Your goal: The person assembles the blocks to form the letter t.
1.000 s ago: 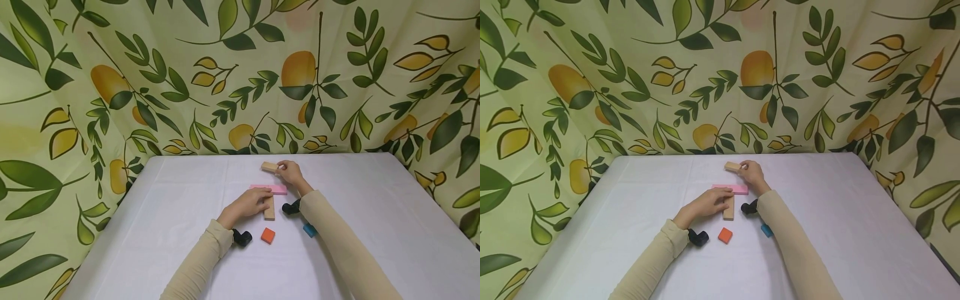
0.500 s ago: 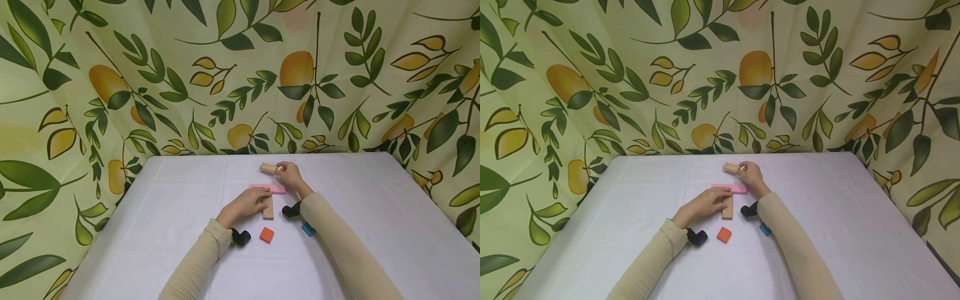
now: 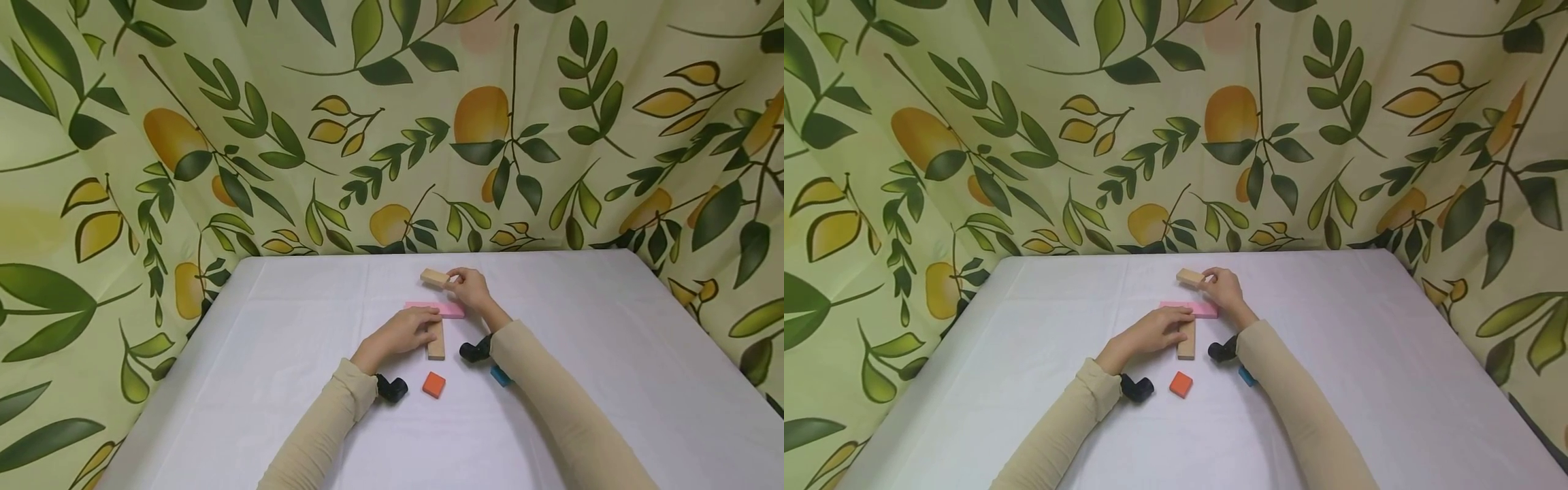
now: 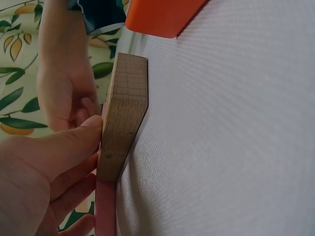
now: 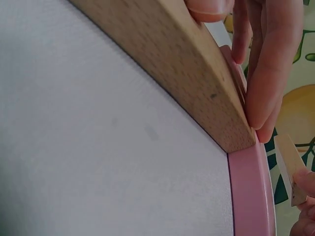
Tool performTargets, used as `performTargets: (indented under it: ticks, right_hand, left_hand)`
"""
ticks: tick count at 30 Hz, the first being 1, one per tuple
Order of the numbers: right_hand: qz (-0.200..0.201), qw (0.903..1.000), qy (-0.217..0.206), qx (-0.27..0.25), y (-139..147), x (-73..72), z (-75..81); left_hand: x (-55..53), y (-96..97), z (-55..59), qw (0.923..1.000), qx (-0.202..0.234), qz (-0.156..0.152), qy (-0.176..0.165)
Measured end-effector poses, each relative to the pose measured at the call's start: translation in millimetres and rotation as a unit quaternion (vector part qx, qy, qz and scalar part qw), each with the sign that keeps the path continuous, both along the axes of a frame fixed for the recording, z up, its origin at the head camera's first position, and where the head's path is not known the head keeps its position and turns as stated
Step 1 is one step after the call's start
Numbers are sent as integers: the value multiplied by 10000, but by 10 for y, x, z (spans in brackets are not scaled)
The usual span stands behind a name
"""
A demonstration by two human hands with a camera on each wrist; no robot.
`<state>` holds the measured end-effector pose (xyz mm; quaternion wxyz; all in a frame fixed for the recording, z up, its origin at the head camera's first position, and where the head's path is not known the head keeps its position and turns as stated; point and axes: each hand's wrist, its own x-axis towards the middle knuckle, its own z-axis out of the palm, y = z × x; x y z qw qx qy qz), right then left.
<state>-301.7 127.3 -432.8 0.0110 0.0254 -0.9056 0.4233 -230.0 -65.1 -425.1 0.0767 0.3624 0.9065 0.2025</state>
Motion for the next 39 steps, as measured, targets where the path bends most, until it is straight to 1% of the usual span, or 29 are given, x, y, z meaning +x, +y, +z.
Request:
performTargets:
  ticks: [6,11,17,24,33,39]
  right_hand:
    - [-60,10000,-78,-16,-28,43,-15]
    - [-107,9998,-132,-52,-40,66,-28]
    - [-165,9998,-143,-13,-53,106,-30]
    - [-245,9991,-350,-16,-64,154,-30]
    - [-300,9991,-306,-2,-66,174,-74]
    - [-354,9988,-347,39,-66,178,-80]
  left_hand:
    - [12,-12,-9,10000,22,1,-3]
    - [14,-14,2,10000,14,67,-62]
    - [16,-15,8,9999,30,77,-120]
    - [15,-14,-18,10000,0,50,0]
    - [-3,-5,-28,10000,25,31,-40]
    - [3,-7,-5,9999,46,37,-103]
